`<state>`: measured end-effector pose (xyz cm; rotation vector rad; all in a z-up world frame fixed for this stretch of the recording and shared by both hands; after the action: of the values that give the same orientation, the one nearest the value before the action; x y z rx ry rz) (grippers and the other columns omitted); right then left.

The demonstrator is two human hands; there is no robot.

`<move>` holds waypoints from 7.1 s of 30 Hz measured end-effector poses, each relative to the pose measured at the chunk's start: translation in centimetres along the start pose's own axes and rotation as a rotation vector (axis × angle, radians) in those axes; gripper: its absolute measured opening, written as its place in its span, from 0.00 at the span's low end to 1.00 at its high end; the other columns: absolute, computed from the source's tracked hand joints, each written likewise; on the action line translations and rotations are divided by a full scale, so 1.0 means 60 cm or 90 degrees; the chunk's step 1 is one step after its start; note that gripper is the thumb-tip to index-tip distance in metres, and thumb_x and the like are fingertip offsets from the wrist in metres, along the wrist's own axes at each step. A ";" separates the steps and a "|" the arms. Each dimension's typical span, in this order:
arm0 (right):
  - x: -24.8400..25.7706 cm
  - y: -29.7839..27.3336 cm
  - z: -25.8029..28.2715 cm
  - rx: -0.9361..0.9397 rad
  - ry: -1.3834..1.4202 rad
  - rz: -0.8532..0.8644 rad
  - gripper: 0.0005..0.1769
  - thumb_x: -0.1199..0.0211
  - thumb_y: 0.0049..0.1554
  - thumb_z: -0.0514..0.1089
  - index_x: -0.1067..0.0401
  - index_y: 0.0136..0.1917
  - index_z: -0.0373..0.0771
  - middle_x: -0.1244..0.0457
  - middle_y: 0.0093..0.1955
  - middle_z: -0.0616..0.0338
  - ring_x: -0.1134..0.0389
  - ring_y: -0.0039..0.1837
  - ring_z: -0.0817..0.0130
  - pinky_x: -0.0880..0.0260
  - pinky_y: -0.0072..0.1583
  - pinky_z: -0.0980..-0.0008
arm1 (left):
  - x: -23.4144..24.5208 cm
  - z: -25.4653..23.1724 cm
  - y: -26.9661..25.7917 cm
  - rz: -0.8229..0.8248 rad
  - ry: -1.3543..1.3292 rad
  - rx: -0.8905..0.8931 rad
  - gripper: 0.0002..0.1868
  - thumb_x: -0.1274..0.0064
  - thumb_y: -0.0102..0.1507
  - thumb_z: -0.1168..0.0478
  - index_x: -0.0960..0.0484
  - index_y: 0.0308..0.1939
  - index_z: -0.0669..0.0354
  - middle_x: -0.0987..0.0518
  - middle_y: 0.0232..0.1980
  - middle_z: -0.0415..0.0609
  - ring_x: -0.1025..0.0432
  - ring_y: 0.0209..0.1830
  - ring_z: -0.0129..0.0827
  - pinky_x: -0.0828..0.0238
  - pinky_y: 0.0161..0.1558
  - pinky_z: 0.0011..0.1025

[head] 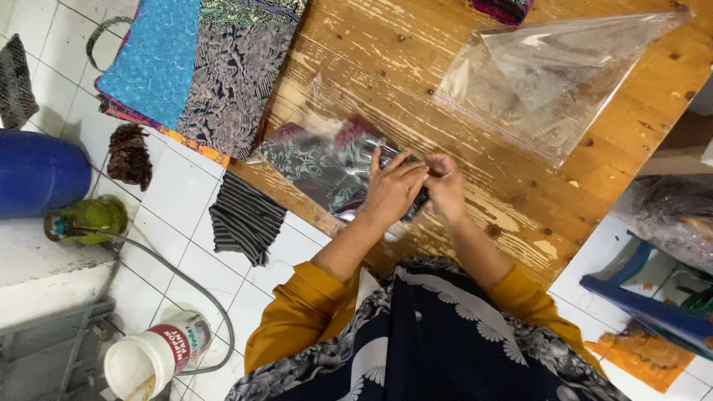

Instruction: The person folds several patterned fabric items on a wooden table and places them into clear plastic bags. The person handles the items one at a time, folds them neatly, and stacks the packaged items on the table.

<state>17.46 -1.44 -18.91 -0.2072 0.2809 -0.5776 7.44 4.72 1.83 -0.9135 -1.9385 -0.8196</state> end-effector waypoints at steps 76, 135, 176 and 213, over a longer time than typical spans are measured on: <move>0.040 -0.007 0.054 -0.243 -0.066 0.038 0.11 0.44 0.62 0.34 0.31 0.59 0.33 0.31 0.49 0.49 0.30 0.44 0.62 0.30 0.43 0.65 | -0.061 0.332 -0.372 -0.195 -0.816 0.697 0.27 0.55 0.71 0.43 0.16 0.50 0.65 0.16 0.40 0.49 0.28 0.33 0.28 0.33 0.32 0.23; -0.095 0.000 0.563 0.577 -0.272 -0.026 0.01 0.32 0.63 0.30 0.22 0.49 0.29 0.33 0.48 0.55 0.32 0.50 0.69 0.31 0.51 0.71 | 0.287 0.263 -0.077 -0.517 -0.714 0.150 0.08 0.36 0.62 0.73 0.22 0.38 0.64 0.17 0.53 0.55 0.25 0.61 0.40 0.30 0.66 0.37; -0.019 -0.438 -0.037 -0.534 0.278 0.230 0.28 0.52 0.66 0.51 0.37 0.76 0.40 0.37 0.74 0.52 0.31 0.71 0.65 0.31 0.70 0.65 | -0.124 -0.203 0.080 0.084 0.001 -0.268 0.47 0.39 0.46 0.52 0.31 0.72 0.53 0.39 0.76 0.61 0.42 0.77 0.60 0.72 0.72 0.68; -0.134 -0.282 0.177 0.405 -0.526 0.338 0.12 0.40 0.61 0.35 0.23 0.58 0.38 0.31 0.62 0.49 0.30 0.63 0.54 0.29 0.66 0.56 | -0.163 0.152 -0.467 -0.195 -0.743 0.678 0.21 0.45 0.65 0.70 0.23 0.62 0.77 0.15 0.45 0.53 0.22 0.39 0.31 0.24 0.43 0.26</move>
<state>5.80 -9.58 -2.70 0.2499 -0.6375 -0.0031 -15.45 -5.55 -16.44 -0.3738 -2.9762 0.8573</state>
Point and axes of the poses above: each hand's wrist, its own y-axis towards the middle knuckle, its own x-axis out of the back of the hand, z = x × y, the point moved 9 cm from there along y, towards the middle knuckle
